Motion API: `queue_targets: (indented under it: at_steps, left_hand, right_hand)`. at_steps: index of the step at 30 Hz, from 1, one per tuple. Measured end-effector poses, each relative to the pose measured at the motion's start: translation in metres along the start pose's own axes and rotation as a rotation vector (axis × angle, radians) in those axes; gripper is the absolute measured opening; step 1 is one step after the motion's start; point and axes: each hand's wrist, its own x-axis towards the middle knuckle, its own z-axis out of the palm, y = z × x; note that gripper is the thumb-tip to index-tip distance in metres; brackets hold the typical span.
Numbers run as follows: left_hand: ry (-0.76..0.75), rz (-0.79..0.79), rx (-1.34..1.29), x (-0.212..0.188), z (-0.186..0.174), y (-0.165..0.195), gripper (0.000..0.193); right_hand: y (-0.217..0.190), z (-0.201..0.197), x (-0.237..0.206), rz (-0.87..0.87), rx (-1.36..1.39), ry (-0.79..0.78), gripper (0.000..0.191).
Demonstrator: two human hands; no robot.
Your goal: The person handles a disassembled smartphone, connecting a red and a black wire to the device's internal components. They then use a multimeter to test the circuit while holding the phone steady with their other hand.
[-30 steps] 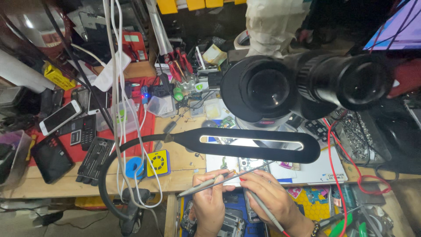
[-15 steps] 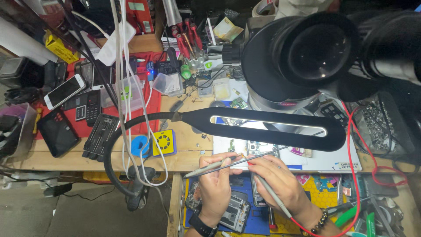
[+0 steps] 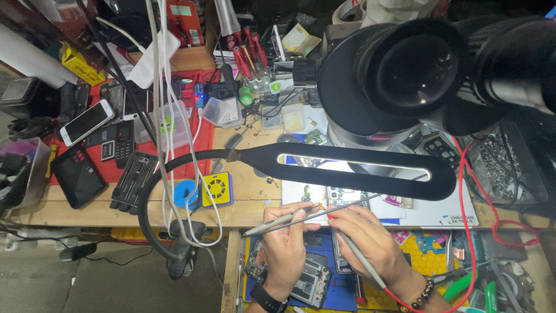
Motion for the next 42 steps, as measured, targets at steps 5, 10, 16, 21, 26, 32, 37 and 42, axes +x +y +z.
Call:
queue_targets:
  at_steps: [5, 10, 16, 21, 26, 32, 37, 42]
  left_hand:
    - [-0.001, 0.004, -0.006, 0.0000, 0.0001, 0.0000, 0.015]
    - [-0.003, 0.004, -0.004, 0.0003, -0.0005, 0.0003, 0.015]
    - [0.002, 0.004, 0.008, 0.0001, 0.0002, 0.0001, 0.014]
    - [0.003, 0.010, 0.019, -0.0001, 0.0010, 0.0012, 0.014]
    - [0.005, 0.008, 0.021, 0.0001, 0.0011, 0.0018, 0.014]
    - [0.004, 0.009, 0.017, 0.0004, 0.0008, 0.0020, 0.014]
    - [0.006, 0.017, 0.003, -0.0001, 0.0015, 0.0003, 0.014]
    - [0.003, 0.012, 0.000, -0.0006, -0.0011, -0.0025, 0.014]
  right_hand:
    - [0.0008, -0.0004, -0.0001, 0.003, 0.001, -0.005, 0.034]
    - [0.0007, 0.0001, -0.0001, -0.015, -0.023, -0.004, 0.034]
    - [0.0007, -0.0006, 0.0001, -0.020, -0.036, -0.015, 0.035]
    - [-0.0005, -0.0001, 0.0008, -0.023, -0.034, 0.003, 0.033]
    - [-0.0002, 0.0000, 0.0015, -0.020, -0.032, 0.000, 0.033]
    - [-0.0004, 0.0000, 0.0019, -0.018, -0.028, -0.001, 0.033]
    - [0.0001, -0.0007, 0.0014, -0.016, -0.017, -0.003, 0.033]
    - [0.0009, -0.0001, -0.0004, -0.016, -0.017, -0.003, 0.034]
